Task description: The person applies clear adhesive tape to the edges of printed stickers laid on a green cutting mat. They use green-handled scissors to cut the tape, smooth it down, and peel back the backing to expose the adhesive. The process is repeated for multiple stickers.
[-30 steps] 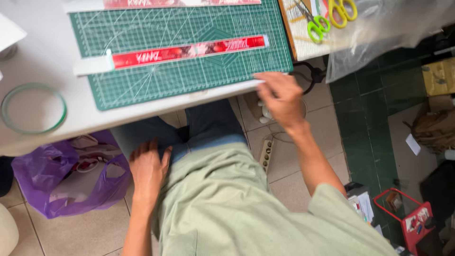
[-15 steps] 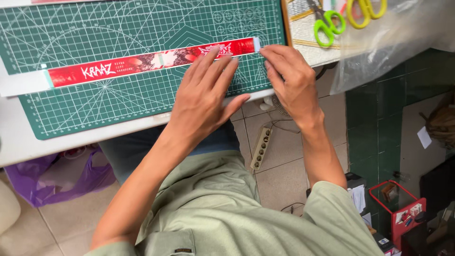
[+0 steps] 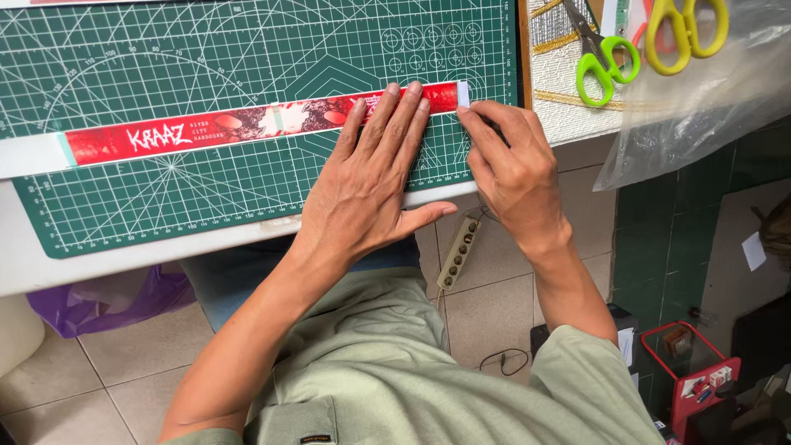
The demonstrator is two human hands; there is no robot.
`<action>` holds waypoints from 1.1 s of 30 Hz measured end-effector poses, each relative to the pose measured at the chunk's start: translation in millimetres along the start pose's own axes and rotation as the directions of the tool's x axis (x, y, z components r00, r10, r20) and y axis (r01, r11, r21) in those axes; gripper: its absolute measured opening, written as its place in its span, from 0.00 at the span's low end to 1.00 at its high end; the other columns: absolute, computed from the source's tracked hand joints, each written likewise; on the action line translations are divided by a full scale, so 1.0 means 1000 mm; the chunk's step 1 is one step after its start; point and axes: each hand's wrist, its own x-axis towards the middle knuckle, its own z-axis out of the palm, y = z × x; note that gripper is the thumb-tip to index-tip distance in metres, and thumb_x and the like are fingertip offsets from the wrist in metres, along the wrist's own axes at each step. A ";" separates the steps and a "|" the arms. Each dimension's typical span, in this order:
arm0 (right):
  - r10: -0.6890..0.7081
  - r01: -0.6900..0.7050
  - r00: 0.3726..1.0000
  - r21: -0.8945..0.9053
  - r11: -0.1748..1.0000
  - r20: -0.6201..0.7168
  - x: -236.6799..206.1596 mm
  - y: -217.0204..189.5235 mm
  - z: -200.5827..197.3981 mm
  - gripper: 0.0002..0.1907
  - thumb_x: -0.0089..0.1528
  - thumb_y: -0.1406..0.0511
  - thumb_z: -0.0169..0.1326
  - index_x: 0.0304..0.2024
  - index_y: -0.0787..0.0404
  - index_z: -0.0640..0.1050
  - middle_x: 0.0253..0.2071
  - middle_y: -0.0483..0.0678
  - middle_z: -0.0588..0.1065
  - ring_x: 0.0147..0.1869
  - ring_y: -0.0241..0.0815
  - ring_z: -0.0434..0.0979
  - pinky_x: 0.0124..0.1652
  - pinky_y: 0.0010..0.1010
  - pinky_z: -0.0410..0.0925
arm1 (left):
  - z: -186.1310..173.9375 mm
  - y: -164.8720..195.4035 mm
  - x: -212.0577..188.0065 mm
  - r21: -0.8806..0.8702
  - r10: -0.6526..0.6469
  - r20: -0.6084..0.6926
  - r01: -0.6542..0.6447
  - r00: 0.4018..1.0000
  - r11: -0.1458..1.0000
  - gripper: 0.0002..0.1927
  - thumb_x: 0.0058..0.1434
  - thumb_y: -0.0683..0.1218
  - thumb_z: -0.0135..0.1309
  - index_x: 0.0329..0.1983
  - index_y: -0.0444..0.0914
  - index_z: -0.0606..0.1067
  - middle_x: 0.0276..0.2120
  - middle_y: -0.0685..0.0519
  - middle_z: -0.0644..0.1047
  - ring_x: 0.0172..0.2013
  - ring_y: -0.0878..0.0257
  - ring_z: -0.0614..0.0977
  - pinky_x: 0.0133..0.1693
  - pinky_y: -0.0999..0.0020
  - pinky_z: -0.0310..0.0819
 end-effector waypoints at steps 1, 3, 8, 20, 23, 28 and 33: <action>0.000 0.000 1.000 -0.006 1.000 0.007 0.001 0.000 0.000 0.24 0.61 0.78 0.60 0.60 0.65 0.79 0.56 0.51 0.74 0.57 0.51 0.76 0.55 0.38 0.73 | 0.000 0.000 0.000 0.006 0.001 0.002 -0.001 1.000 1.000 0.56 0.66 0.80 0.31 0.76 0.28 0.57 0.76 0.42 0.56 0.76 0.50 0.54 0.74 0.51 0.42; -0.005 0.006 1.000 -0.036 0.999 0.009 0.000 -0.001 0.001 0.24 0.60 0.78 0.60 0.60 0.65 0.79 0.57 0.51 0.74 0.58 0.51 0.75 0.57 0.38 0.72 | 0.000 -0.001 0.001 0.017 0.000 0.003 0.000 1.000 1.000 0.56 0.66 0.79 0.31 0.77 0.28 0.57 0.76 0.42 0.56 0.76 0.50 0.54 0.73 0.51 0.43; 0.010 -0.008 0.998 -0.041 0.999 0.060 -0.003 -0.001 0.000 0.26 0.59 0.77 0.60 0.61 0.65 0.79 0.58 0.52 0.73 0.60 0.53 0.74 0.58 0.39 0.71 | 0.002 -0.001 0.000 -0.008 0.001 0.009 -0.001 1.000 1.000 0.56 0.66 0.79 0.32 0.76 0.28 0.57 0.76 0.42 0.56 0.76 0.50 0.54 0.73 0.51 0.43; 0.123 -0.127 0.990 0.071 0.989 0.066 0.009 -0.014 -0.009 0.24 0.66 0.79 0.52 0.65 0.64 0.77 0.63 0.55 0.71 0.56 0.52 0.79 0.56 0.39 0.73 | 0.000 -0.006 -0.010 -0.021 0.007 -0.068 -0.008 0.998 1.000 0.56 0.66 0.79 0.33 0.75 0.27 0.56 0.75 0.40 0.56 0.75 0.49 0.56 0.74 0.51 0.47; 0.033 -0.031 0.993 -0.021 0.999 0.117 0.012 -0.017 -0.009 0.26 0.63 0.79 0.54 0.64 0.65 0.77 0.64 0.54 0.73 0.58 0.54 0.77 0.57 0.40 0.71 | 0.002 -0.007 -0.010 -0.009 0.016 -0.067 -0.016 0.998 1.000 0.56 0.65 0.78 0.33 0.75 0.27 0.57 0.75 0.40 0.57 0.75 0.49 0.56 0.74 0.51 0.46; -0.076 0.093 0.988 -0.128 0.987 0.133 0.016 -0.020 -0.006 0.25 0.61 0.77 0.57 0.62 0.64 0.78 0.59 0.53 0.74 0.62 0.55 0.75 0.63 0.42 0.69 | 0.002 -0.006 -0.012 0.026 0.003 -0.065 -0.002 0.998 1.000 0.55 0.65 0.78 0.32 0.74 0.27 0.57 0.74 0.40 0.57 0.75 0.49 0.56 0.73 0.51 0.46; -0.063 0.078 0.989 -0.105 0.991 0.137 0.017 -0.026 -0.009 0.21 0.65 0.77 0.57 0.60 0.64 0.78 0.59 0.51 0.76 0.60 0.53 0.75 0.62 0.38 0.69 | 0.001 -0.006 -0.016 0.025 -0.009 -0.144 0.013 0.990 1.000 0.52 0.67 0.76 0.31 0.74 0.28 0.58 0.74 0.40 0.58 0.75 0.50 0.57 0.74 0.52 0.47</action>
